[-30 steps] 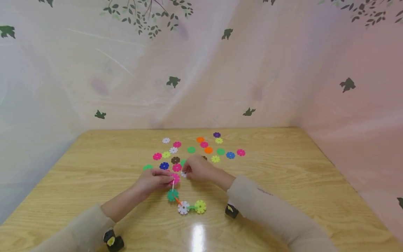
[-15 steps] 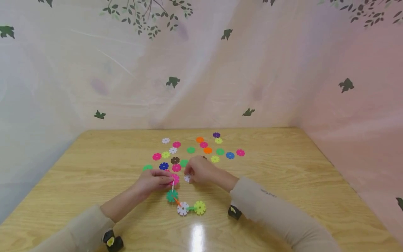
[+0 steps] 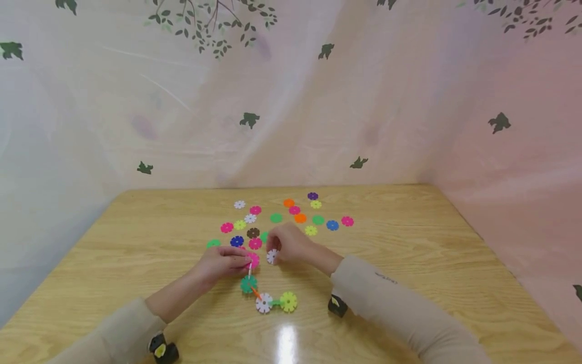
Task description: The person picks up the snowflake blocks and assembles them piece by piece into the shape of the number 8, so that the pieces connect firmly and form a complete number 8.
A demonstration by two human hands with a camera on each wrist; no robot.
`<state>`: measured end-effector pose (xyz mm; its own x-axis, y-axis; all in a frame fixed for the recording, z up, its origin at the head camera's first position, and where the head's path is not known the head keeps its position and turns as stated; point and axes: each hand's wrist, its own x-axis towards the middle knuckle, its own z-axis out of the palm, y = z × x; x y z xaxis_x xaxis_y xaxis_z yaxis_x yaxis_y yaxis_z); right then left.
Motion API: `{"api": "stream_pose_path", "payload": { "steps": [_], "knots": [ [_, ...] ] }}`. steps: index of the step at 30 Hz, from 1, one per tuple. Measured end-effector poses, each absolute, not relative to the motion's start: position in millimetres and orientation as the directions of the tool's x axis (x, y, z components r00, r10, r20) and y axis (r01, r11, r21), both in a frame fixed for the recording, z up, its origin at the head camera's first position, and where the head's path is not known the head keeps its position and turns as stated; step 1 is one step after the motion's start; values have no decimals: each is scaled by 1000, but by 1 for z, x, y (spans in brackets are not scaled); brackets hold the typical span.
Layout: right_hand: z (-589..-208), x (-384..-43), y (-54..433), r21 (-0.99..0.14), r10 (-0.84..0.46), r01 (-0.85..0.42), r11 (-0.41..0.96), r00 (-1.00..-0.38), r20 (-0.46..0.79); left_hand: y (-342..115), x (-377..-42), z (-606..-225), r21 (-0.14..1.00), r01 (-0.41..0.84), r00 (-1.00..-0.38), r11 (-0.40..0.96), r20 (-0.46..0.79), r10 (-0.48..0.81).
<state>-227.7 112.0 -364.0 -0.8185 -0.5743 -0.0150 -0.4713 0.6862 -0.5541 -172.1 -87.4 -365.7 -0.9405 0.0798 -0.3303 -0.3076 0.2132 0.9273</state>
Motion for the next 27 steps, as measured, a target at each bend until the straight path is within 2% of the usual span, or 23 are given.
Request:
{"api": "stream_pose_path", "payload": {
  "steps": [7, 13, 27],
  "knots": [
    [-364, -228, 117, -666, -521, -418, 618, -852, 51, -86, -170, -367, 928, -299, -944, 223, -321, 73],
    [-362, -228, 118, -703, -537, -450, 551, -836, 114, -85, -171, -368, 933, -303, -943, 197, -323, 82],
    [-362, -227, 116, -772, -592, -461, 438, -794, 139, -87, -171, -366, 924, -301, -940, 237, -329, 87]
  ]
}}
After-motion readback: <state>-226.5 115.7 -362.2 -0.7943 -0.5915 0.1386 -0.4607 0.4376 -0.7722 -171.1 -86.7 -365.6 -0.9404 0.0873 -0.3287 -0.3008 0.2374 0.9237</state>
